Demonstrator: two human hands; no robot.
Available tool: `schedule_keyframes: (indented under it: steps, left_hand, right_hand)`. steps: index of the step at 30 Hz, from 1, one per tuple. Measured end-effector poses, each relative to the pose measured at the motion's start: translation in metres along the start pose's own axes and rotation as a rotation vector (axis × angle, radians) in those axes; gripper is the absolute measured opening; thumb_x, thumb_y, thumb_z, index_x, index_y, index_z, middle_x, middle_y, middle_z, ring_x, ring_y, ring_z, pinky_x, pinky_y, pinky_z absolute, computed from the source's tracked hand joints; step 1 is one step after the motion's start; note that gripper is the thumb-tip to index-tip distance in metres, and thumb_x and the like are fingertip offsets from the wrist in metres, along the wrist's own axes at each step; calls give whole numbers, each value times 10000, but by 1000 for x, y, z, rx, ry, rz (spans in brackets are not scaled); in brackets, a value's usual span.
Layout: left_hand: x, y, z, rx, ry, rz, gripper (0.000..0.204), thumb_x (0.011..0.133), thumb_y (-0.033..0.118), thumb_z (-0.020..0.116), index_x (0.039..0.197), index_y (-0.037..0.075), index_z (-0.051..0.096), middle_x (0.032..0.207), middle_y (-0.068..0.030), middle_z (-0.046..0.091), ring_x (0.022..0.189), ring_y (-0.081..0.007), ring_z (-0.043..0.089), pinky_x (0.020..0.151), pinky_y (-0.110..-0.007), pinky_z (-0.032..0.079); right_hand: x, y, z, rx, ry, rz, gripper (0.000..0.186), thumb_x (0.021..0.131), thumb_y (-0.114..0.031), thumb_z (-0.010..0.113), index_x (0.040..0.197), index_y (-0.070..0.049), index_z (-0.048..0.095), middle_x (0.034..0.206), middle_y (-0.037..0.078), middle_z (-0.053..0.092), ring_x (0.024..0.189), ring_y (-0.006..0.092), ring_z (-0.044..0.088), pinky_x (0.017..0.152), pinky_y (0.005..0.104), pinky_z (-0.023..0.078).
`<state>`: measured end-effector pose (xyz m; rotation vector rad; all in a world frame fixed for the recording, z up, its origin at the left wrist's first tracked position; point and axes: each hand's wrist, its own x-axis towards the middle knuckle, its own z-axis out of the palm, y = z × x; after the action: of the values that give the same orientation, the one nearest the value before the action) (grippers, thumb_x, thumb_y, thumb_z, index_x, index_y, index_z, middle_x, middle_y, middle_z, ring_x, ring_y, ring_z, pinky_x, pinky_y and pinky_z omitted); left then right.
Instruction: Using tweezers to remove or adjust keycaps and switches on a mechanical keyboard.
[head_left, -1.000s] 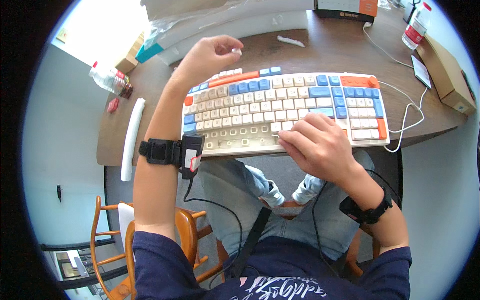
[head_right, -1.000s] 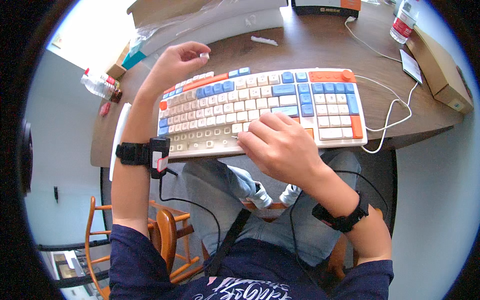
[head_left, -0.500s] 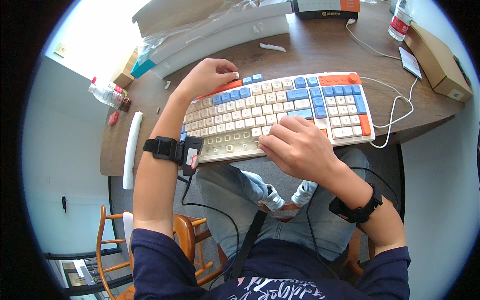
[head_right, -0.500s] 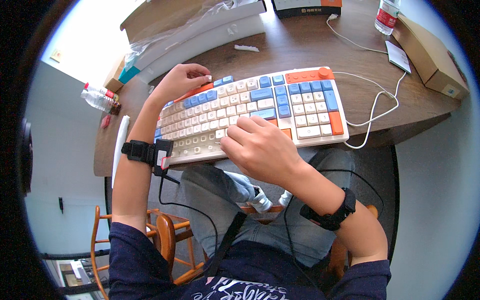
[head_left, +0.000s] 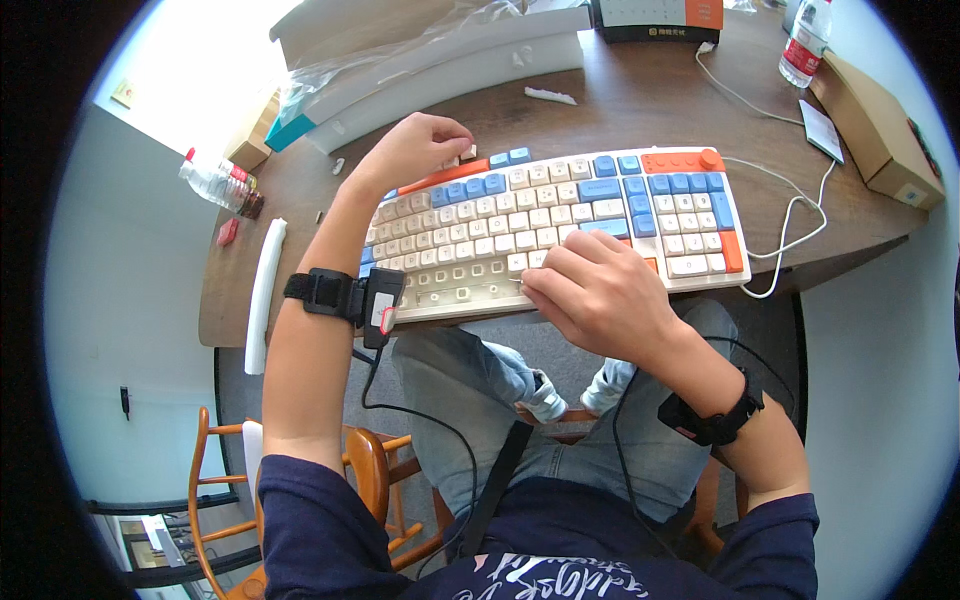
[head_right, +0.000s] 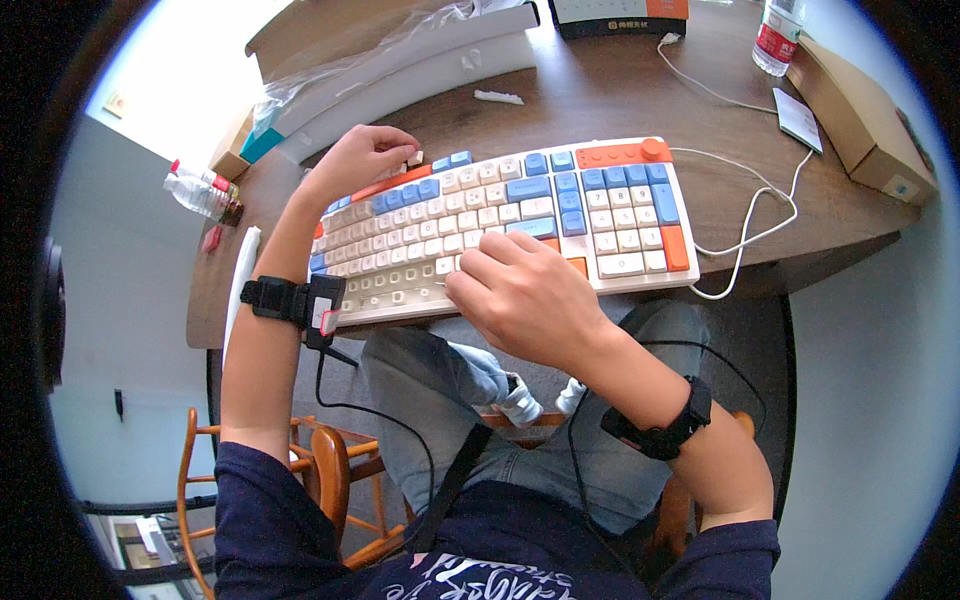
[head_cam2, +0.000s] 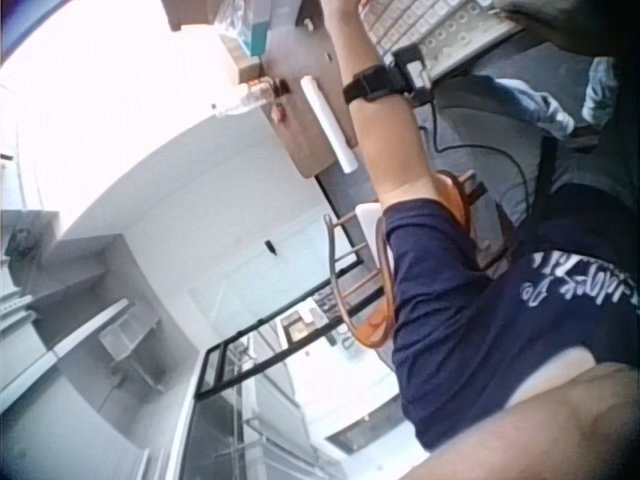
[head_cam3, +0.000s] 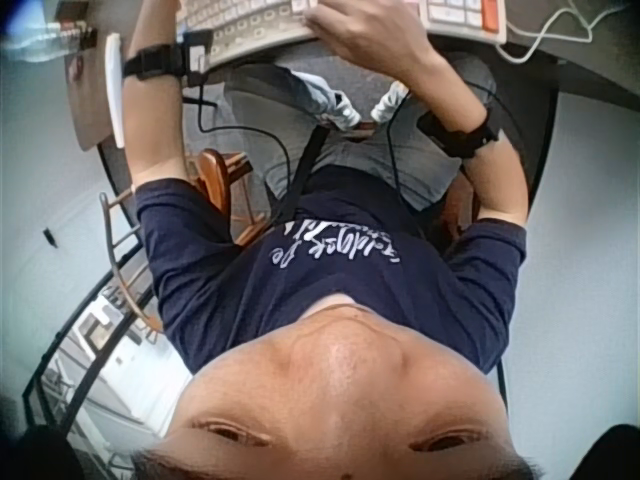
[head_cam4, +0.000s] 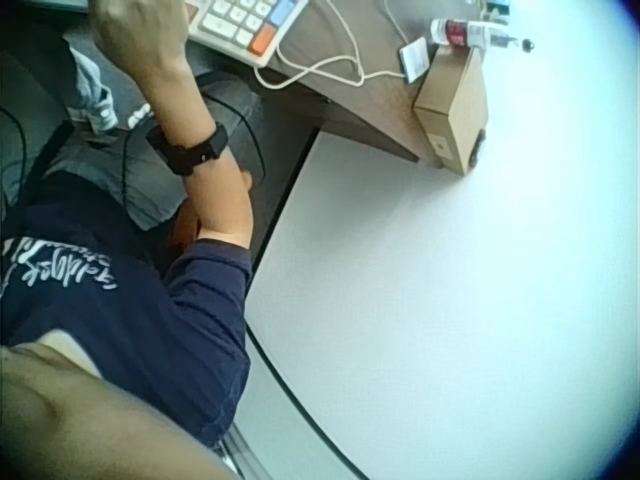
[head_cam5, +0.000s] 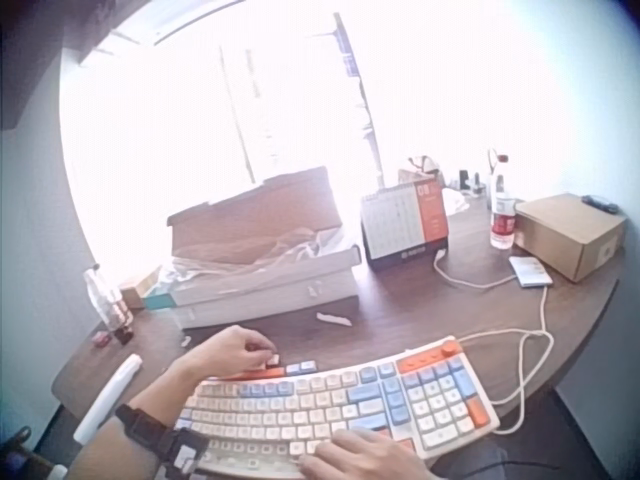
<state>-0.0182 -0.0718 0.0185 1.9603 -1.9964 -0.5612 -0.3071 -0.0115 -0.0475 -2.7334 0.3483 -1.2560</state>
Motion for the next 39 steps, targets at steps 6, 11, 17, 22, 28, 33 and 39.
schedule_keyframes:
  steps: [6, 11, 17, 22, 28, 33, 39]
  left_hand:
    - [0, -2, -1, 22, 0, 1, 309, 959, 229, 647, 1115, -19, 745, 949, -108, 750, 821, -153, 649, 782, -294, 528]
    - [-1, -2, 0, 25, 7, 9, 300, 955, 220, 652, 1101, -24, 748, 938, -108, 750, 824, -152, 650, 786, -291, 527]
    - [0, -6, -1, 15, -15, 4, 293, 954, 217, 653, 1090, -24, 750, 923, -102, 751, 829, -150, 653, 796, -287, 529]
    - [-1, -4, -1, 35, -23, 16, 296, 958, 223, 647, 1086, -23, 750, 920, -97, 752, 830, -152, 655, 806, -290, 530]
    - [-2, -10, -1, 23, -18, 34, 297, 961, 226, 645, 1086, -22, 749, 934, -104, 753, 840, -158, 661, 820, -293, 531]
    - [-2, -2, -1, 35, -17, 19, 293, 963, 218, 644, 1090, -26, 744, 950, -107, 754, 853, -174, 666, 839, -308, 534]
    - [-28, 17, -10, 2, 228, 231, 243, 932, 182, 664, 1051, -18, 732, 1019, -155, 737, 945, -271, 693, 885, -362, 532]
  right_hand:
    - [1, -1, 0, -2, -4, -3, 109, 796, -147, 687, 799, -77, 603, 772, 35, 569, 793, 206, 592, 716, 329, 501]
    - [1, 0, -1, -1, 3, -7, 108, 803, -146, 686, 796, -80, 600, 768, 34, 564, 786, 206, 589, 713, 333, 499]
    - [2, -1, 0, 8, 6, -9, 103, 815, -145, 683, 797, -82, 603, 765, 34, 564, 783, 205, 589, 707, 336, 495]
    - [2, -1, 0, 1, 4, -4, 110, 828, -147, 685, 792, -83, 603, 759, 34, 564, 773, 204, 591, 699, 336, 493]
    - [3, -2, -4, 14, -51, 11, 95, 863, -146, 750, 875, -76, 687, 796, 25, 645, 776, 204, 618, 718, 348, 509]
    - [3, -1, -1, 5, 2, 9, 105, 847, -160, 692, 812, -89, 623, 763, 31, 571, 777, 206, 593, 705, 339, 500]
    - [9, -10, -13, 163, 66, 116, 130, 863, -161, 752, 843, -73, 658, 756, 53, 625, 717, 236, 628, 678, 366, 500]
